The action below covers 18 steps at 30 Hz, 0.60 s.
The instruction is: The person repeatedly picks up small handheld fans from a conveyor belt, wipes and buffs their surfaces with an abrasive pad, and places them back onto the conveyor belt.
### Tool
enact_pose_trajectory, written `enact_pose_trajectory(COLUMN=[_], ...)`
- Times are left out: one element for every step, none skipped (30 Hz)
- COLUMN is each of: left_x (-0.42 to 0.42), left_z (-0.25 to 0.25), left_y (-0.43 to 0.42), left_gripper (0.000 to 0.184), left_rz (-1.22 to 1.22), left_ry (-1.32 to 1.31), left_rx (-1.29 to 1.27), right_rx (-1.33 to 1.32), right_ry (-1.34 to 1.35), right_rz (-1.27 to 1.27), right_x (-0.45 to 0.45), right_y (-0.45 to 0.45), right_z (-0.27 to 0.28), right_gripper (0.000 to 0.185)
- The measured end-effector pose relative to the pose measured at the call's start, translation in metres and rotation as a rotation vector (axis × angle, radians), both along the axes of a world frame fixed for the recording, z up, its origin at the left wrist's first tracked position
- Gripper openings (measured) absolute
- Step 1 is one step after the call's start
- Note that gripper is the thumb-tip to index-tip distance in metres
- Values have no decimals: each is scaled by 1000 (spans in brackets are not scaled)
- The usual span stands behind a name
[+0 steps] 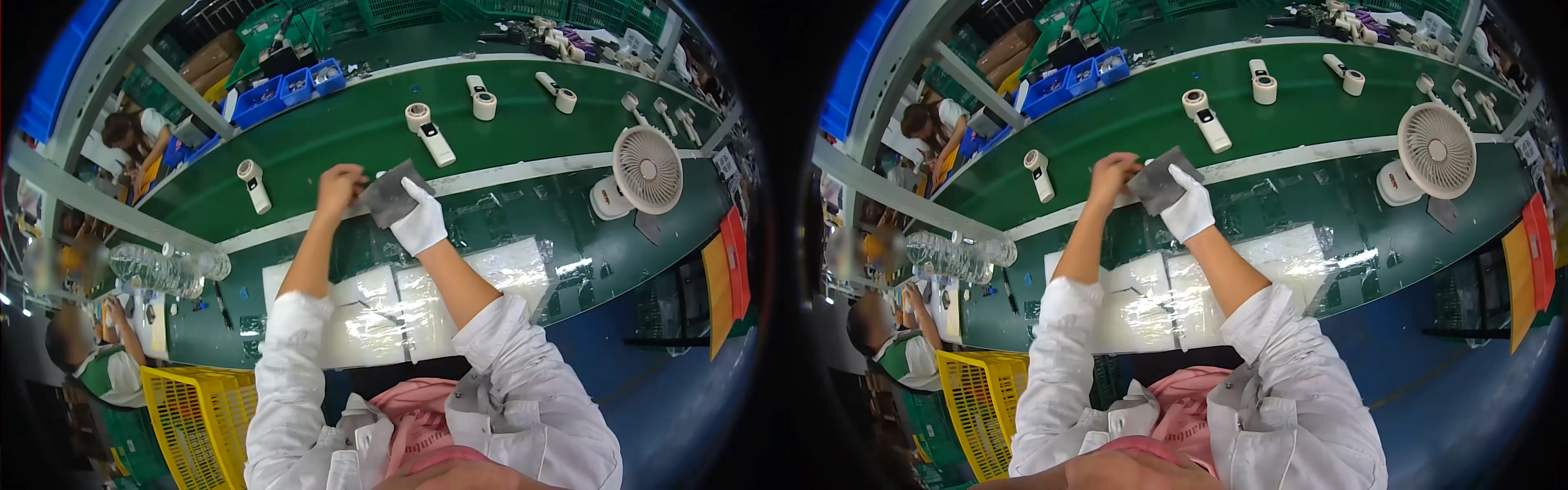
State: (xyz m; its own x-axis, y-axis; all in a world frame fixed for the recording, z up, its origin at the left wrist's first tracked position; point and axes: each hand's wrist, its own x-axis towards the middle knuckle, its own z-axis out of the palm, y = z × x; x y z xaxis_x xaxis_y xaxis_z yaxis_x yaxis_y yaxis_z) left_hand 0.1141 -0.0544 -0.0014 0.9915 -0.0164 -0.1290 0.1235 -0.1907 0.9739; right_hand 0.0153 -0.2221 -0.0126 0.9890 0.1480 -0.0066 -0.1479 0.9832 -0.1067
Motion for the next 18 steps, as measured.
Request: enact_pose_trajectory(left_x=[19, 26, 65, 65, 84, 98, 111, 104, 92, 87, 87, 87, 87, 88, 86, 81, 61, 52], left_z=[-5, 3, -25, -17, -31, -50, -61, -40, -14, -5, -6, -8, -9, -10, -9, -13, 6, 6], left_y=[-23, -51, -70, -97, -120, -142, -156, -165, -174, -175, -172, -168, -163, -155, -143, -127, -111, -93], left_gripper=[23, 27, 41, 49, 58, 61, 65, 66, 67, 60, 59, 59, 59, 51, 43, 27, 21, 22], left_rz=[-69, -123, -222, -176, -149, -161, -179, -97, -18, -6, 20, 42, 60, 92, 115, 28, 2, 13], left_ry=[6, -1, -42, 55, 155, 101, 45, 85, 132, 195, 178, 160, 142, 30, -82, 5, 104, 150], left_rx=[34, 126, 281, 272, 215, 132, 52, 289, 525, 529, 489, 448, 409, 376, 343, -144, -278, -402], right_rx=[-14, -26, -37, -35, -32, 20, 71, 30, 34, 38, 41, 46, 39, 34, 31, 69, 76, 64], right_ry=[-8, -18, -30, -50, -73, -71, -66, -47, -51, -48, -41, -28, -4, 22, 48, -12, 26, 47], right_rz=[-42, -75, -97, -137, -175, -180, -191, -261, -240, -223, -208, -215, -235, -261, -294, -214, -254, -267], right_x=[3, 7, 11, 16, 22, 25, 27, 28, 32, 34, 32, 31, 31, 32, 31, 28, 33, 35], right_y=[-9, -22, -34, -46, -59, -69, -74, -75, -73, -71, -70, -69, -69, -69, -70, -72, -71, -68], right_z=[-2, -5, -8, -12, -14, -15, -14, -13, -14, -17, -16, -15, -14, -13, -11, -7, -16, -16], right_gripper=[33, 32, 32, 34, 35, 37, 38, 38, 38, 38, 38, 36, 36, 35, 35, 32, 29, 28])
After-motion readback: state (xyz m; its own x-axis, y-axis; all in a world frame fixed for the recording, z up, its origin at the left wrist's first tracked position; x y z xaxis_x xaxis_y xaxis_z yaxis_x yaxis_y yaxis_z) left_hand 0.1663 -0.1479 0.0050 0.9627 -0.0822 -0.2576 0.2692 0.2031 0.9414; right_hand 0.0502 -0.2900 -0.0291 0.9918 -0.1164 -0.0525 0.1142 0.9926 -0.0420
